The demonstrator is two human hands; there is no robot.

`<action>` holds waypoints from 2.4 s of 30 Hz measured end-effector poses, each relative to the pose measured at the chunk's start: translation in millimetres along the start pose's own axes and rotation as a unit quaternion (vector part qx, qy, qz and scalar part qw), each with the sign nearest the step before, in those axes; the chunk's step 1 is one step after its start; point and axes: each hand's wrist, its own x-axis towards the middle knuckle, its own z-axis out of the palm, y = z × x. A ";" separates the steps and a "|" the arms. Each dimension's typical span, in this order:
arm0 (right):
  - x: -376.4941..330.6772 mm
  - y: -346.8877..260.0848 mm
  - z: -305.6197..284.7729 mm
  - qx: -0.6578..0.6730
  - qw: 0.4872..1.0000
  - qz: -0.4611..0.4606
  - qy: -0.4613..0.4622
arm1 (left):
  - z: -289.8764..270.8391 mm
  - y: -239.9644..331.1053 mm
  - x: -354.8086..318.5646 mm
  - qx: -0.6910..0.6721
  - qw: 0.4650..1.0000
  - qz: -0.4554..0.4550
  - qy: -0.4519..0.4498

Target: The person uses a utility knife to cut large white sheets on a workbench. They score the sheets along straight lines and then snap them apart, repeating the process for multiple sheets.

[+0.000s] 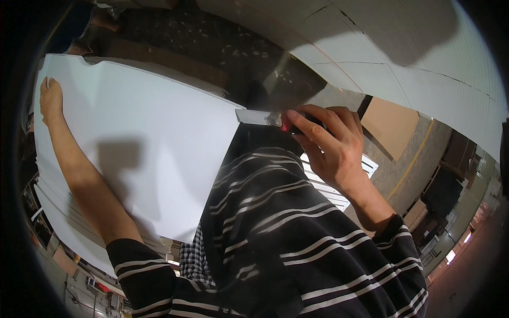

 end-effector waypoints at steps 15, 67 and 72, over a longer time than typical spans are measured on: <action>14.4 1.1 0.6 -0.050 0.998 -0.020 0.034 | -9.1 38.0 -57.4 0.016 0.996 0.081 0.029; 152.5 -29.8 47.2 0.049 0.992 -0.113 0.005 | -36.9 50.4 -76.2 -0.178 0.981 0.027 0.076; 153.8 -27.6 45.2 0.036 0.992 -0.123 0.013 | -35.4 42.1 -57.4 -0.287 0.951 0.003 0.115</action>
